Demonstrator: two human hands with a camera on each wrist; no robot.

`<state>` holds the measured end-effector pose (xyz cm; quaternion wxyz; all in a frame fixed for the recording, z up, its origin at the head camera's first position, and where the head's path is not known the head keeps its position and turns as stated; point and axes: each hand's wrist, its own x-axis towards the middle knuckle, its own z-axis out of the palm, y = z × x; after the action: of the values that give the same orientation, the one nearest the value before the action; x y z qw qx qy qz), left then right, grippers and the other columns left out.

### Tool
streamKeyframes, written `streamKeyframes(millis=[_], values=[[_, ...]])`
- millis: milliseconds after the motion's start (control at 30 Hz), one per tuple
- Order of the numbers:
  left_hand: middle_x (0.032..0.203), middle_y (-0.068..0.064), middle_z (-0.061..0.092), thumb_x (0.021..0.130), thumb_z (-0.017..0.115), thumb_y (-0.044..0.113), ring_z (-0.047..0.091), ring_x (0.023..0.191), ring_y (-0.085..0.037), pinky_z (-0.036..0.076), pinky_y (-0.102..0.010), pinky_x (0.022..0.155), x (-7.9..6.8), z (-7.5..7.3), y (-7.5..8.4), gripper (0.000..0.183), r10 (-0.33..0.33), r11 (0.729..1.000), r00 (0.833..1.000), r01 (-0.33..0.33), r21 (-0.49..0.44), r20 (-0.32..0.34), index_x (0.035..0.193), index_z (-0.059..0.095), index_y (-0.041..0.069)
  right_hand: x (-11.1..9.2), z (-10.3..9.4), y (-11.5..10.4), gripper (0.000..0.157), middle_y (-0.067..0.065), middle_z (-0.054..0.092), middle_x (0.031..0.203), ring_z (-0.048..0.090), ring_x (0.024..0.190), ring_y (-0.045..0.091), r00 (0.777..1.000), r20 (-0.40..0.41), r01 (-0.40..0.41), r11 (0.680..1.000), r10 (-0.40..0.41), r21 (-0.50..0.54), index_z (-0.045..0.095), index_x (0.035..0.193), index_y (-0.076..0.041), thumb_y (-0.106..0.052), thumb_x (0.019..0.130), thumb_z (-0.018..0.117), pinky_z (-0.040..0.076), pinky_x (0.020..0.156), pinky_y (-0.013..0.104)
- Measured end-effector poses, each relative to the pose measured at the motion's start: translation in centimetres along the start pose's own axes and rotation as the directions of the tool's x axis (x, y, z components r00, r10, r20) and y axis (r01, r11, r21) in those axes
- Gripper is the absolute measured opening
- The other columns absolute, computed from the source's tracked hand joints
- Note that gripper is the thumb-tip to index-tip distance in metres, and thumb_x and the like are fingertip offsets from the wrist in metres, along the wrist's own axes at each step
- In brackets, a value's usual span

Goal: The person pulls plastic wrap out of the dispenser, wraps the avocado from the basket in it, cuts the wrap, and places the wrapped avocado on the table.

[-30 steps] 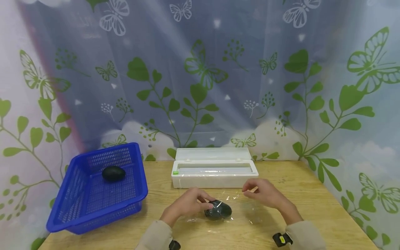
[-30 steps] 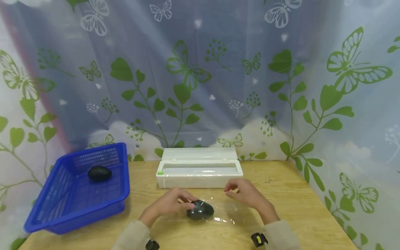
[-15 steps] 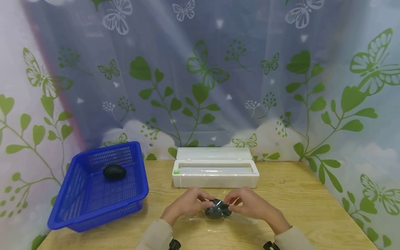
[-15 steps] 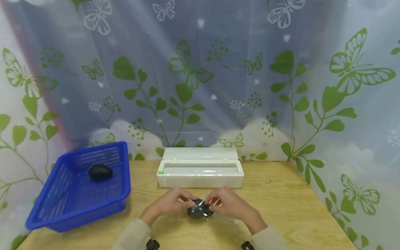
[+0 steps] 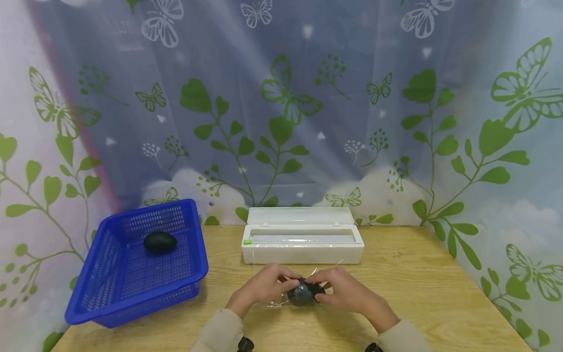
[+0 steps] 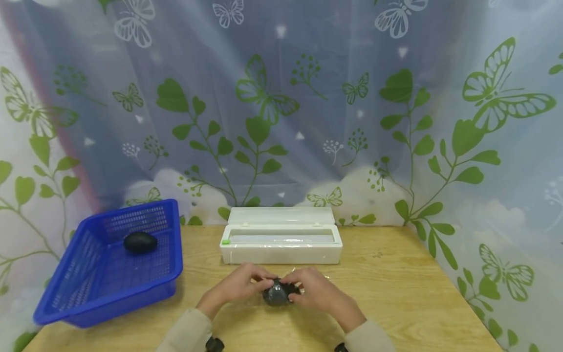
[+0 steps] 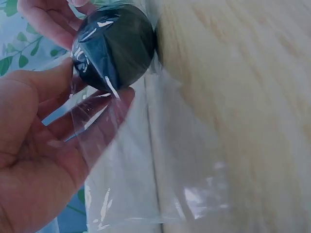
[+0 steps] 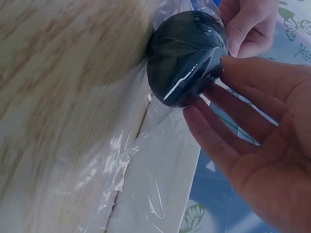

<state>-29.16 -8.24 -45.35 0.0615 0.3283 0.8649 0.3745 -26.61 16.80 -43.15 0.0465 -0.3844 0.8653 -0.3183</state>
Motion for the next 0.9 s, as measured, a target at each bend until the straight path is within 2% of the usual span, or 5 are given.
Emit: streamKeyframes(millis=[100,233,433,633,900], values=[[0.133,-0.011,0.071,0.104,0.064,0.023,0.070,0.114,-0.026,0.059,-0.030,0.091,-0.1,-0.2,0.4,0.034,-0.014,1.000,1.000,0.014,0.020,0.004,0.133,0.069,0.006,0.2,0.2,0.0,0.036,0.015,0.074,0.124,0.072,0.112,0.031,1.000,-0.001,0.001,1.000,-0.001,-0.026,0.071,0.126,0.000,0.000,0.091,0.074,0.064,0.083,0.033],[0.130,-0.011,0.070,0.103,0.065,0.021,0.067,0.115,-0.030,0.059,-0.035,0.090,-0.1,-0.6,1.0,0.032,0.038,0.997,0.999,-0.036,0.066,-0.019,0.131,0.070,0.005,0.5,0.3,0.1,0.035,0.015,0.074,0.125,0.072,0.112,0.031,1.000,-0.004,0.001,0.999,-0.001,-0.045,0.071,0.126,-0.001,-0.001,0.091,0.074,0.063,0.084,0.033],[0.111,-0.002,0.074,0.095,0.075,0.020,0.068,0.102,-0.016,0.059,-0.027,0.085,0.0,-0.6,1.5,0.023,0.063,0.989,0.998,-0.064,0.131,0.010,0.117,0.078,0.011,0.7,0.3,0.3,0.033,0.015,0.073,0.126,0.072,0.112,0.030,1.000,-0.007,-0.025,0.999,0.025,-0.026,0.071,0.127,0.000,-0.004,0.094,0.073,0.063,0.086,0.034],[0.116,-0.001,0.074,0.085,0.086,0.022,0.067,0.106,-0.013,0.055,-0.026,0.091,0.1,0.1,1.2,0.040,0.029,0.981,0.999,-0.033,0.191,0.022,0.122,0.074,0.010,0.5,0.2,0.8,0.040,0.017,0.070,0.131,0.069,0.116,0.032,0.999,0.015,-0.043,0.999,0.043,-0.030,0.067,0.132,0.001,-0.008,0.094,0.074,0.062,0.089,0.036],[0.119,-0.007,0.073,0.082,0.088,0.018,0.069,0.108,-0.022,0.056,-0.033,0.095,0.3,0.2,0.8,0.047,-0.008,0.981,1.000,0.013,0.191,-0.027,0.124,0.071,0.006,0.8,0.3,0.6,0.030,0.013,0.076,0.119,0.072,0.109,0.031,0.994,-0.112,-0.004,0.993,-0.010,-0.121,0.073,0.120,-0.002,-0.006,0.091,0.076,0.063,0.086,0.042]])
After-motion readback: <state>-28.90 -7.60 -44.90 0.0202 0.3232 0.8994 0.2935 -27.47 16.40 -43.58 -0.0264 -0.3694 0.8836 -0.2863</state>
